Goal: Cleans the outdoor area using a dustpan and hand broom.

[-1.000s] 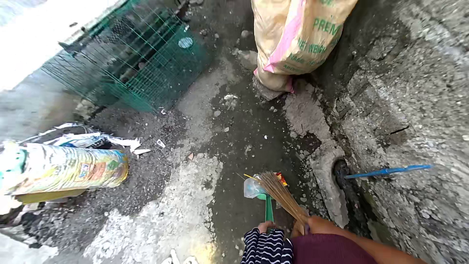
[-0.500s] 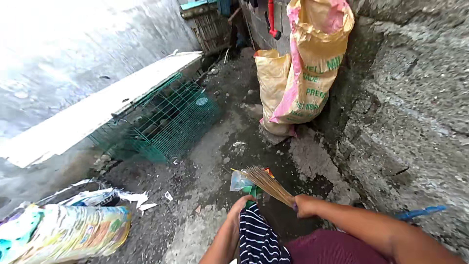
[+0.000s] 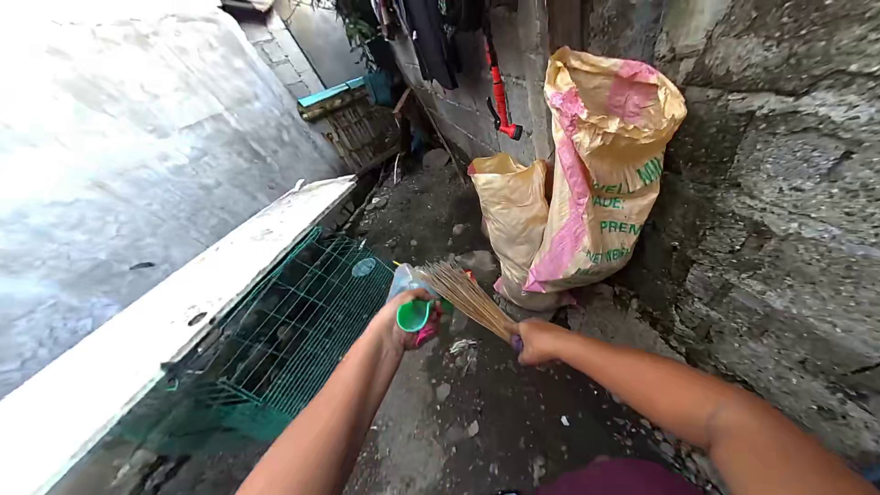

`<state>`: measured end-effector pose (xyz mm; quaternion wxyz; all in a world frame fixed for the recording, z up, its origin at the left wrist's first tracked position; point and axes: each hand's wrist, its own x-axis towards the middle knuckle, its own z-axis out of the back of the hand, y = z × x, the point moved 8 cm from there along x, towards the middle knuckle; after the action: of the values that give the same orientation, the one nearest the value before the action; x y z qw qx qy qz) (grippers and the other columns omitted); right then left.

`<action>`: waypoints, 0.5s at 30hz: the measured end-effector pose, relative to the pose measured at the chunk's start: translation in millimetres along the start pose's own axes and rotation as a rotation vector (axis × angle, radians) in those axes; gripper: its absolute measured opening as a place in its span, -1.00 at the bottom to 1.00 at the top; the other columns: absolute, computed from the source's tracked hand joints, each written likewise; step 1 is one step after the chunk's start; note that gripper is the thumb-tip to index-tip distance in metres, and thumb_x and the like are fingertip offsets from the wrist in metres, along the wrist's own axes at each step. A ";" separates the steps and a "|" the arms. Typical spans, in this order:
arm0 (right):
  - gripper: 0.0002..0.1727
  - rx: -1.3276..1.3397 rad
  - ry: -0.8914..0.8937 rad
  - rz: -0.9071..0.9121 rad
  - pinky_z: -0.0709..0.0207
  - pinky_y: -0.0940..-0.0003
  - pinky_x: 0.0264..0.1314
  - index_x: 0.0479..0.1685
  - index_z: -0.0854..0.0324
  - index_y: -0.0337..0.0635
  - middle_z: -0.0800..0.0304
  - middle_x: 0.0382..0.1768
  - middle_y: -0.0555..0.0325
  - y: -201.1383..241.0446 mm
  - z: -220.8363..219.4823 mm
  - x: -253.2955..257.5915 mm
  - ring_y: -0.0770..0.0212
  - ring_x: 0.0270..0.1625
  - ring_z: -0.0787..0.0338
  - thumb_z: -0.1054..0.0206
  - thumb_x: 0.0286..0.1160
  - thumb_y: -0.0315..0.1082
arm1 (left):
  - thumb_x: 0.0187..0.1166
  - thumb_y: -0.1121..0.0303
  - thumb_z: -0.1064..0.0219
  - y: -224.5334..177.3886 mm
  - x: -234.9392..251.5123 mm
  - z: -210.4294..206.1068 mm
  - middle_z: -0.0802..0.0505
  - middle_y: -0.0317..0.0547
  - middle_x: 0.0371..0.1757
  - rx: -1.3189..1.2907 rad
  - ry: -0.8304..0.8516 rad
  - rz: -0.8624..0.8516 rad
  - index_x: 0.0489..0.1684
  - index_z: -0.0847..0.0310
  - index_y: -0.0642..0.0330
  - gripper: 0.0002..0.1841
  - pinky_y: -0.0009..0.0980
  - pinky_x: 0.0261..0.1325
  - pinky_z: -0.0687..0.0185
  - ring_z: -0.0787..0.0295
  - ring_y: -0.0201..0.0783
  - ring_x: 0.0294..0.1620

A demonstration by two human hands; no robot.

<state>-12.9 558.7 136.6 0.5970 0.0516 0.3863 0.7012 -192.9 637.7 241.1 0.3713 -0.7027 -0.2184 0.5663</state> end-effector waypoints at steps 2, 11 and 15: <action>-0.04 -0.012 -0.076 0.029 -0.52 -0.37 0.42 0.88 -0.16 -0.12 -0.76 0.31 -0.29 11.7 43.4 20.7 -0.29 0.36 -0.74 -0.53 0.38 -0.32 | 0.73 0.30 0.12 -53.2 9.4 -3.9 -0.58 -0.22 -0.68 0.035 0.016 -0.060 -0.45 -0.46 0.17 -0.66 -0.57 -0.79 -0.33 -0.44 -0.41 -0.81; -0.02 0.063 -0.323 0.079 -0.61 -0.20 0.32 0.92 -0.02 -0.14 -0.77 0.25 -0.20 16.7 217.0 88.2 -0.16 0.25 -0.79 -0.46 0.44 -0.36 | 0.66 0.25 0.12 -249.0 63.9 -42.1 -0.61 -0.30 -0.69 0.227 0.279 -0.328 -0.54 -0.51 0.08 -0.63 -0.60 -0.75 -0.38 -0.47 -0.48 -0.77; 0.01 0.091 -0.428 0.042 -0.62 -0.17 0.32 0.96 0.04 -0.08 -0.78 0.22 -0.23 15.2 264.3 108.3 -0.16 0.24 -0.80 -0.43 0.44 -0.34 | 0.70 0.21 0.12 -302.5 77.6 -60.4 -0.67 -0.26 -0.58 0.273 0.299 -0.374 -0.38 -0.54 0.11 -0.65 -0.59 -0.74 -0.43 -0.52 -0.47 -0.74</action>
<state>85.5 780.7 287.6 0.6479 0.2344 0.2809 0.6681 -80.1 867.8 429.5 0.5889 -0.6692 -0.2086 0.4022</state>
